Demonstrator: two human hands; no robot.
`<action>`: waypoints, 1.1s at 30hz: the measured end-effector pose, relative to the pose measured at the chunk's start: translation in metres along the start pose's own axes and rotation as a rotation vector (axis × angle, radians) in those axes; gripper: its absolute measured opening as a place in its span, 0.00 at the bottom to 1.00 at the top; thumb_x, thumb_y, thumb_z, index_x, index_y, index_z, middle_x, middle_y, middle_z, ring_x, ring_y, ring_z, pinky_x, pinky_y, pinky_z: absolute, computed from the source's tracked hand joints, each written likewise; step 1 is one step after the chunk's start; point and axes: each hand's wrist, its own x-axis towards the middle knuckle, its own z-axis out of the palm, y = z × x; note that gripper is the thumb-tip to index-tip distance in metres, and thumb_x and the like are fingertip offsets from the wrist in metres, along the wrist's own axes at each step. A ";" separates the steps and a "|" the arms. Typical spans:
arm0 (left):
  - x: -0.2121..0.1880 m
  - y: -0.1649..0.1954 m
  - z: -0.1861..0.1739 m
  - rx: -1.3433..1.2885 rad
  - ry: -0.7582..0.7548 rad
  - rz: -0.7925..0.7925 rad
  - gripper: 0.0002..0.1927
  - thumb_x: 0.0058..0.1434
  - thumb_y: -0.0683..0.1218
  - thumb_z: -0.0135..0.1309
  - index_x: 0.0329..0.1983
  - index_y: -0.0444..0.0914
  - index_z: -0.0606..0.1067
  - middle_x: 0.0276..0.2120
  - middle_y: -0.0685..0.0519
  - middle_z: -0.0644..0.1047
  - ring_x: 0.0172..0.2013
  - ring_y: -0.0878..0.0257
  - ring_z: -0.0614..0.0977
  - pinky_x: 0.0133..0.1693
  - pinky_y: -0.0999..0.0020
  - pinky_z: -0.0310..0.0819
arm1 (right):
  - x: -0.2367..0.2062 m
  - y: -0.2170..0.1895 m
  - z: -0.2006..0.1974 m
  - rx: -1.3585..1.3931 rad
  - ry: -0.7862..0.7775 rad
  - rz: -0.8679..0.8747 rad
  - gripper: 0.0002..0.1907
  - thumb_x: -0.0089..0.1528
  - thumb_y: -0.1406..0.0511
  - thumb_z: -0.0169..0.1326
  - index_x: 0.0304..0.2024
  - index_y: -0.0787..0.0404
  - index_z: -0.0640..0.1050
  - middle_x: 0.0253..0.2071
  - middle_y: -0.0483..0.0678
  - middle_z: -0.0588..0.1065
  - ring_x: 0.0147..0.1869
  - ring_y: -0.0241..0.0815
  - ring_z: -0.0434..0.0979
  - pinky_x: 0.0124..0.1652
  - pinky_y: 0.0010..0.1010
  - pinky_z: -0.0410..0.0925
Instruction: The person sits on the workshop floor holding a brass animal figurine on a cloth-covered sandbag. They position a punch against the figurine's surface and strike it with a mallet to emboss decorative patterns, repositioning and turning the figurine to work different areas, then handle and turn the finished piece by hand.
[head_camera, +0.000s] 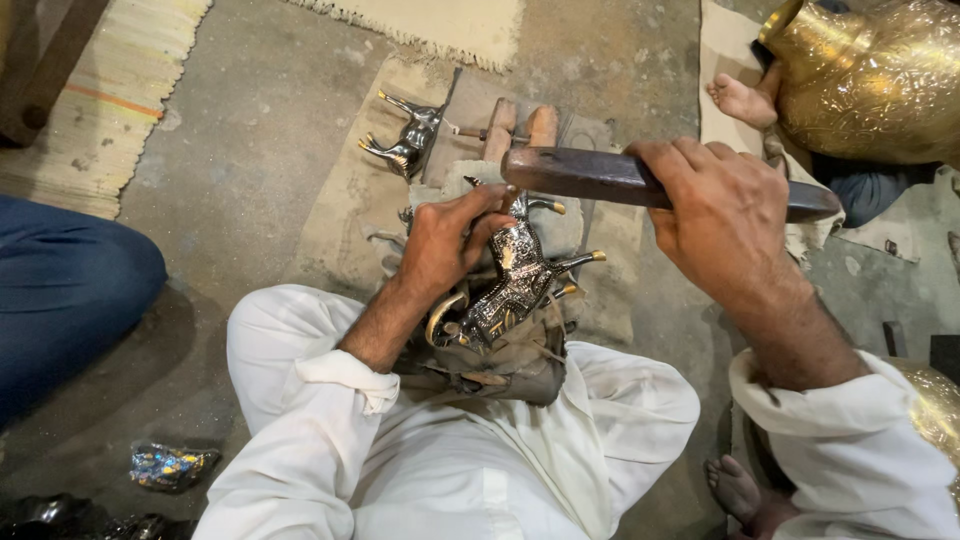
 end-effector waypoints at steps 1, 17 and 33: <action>-0.001 0.000 0.000 -0.003 0.006 -0.007 0.16 0.65 0.43 0.64 0.53 0.37 0.75 0.39 0.45 0.84 0.38 0.55 0.88 0.35 0.64 0.81 | 0.003 -0.001 -0.002 -0.019 -0.027 -0.013 0.23 0.59 0.71 0.63 0.57 0.58 0.79 0.41 0.50 0.80 0.40 0.44 0.80 0.40 0.35 0.70; -0.008 -0.004 0.000 -0.078 0.086 -0.022 0.14 0.64 0.38 0.63 0.51 0.35 0.75 0.37 0.45 0.82 0.36 0.55 0.87 0.35 0.64 0.79 | 0.019 -0.006 -0.015 0.050 0.054 -0.025 0.16 0.58 0.72 0.61 0.49 0.59 0.80 0.39 0.49 0.78 0.40 0.47 0.79 0.37 0.39 0.69; -0.020 -0.017 0.011 -0.188 0.135 -0.077 0.15 0.65 0.38 0.61 0.54 0.34 0.74 0.39 0.48 0.85 0.39 0.60 0.89 0.38 0.68 0.83 | 0.042 -0.005 -0.020 -0.018 0.158 -0.140 0.14 0.58 0.71 0.61 0.47 0.58 0.79 0.33 0.47 0.78 0.35 0.43 0.79 0.44 0.40 0.70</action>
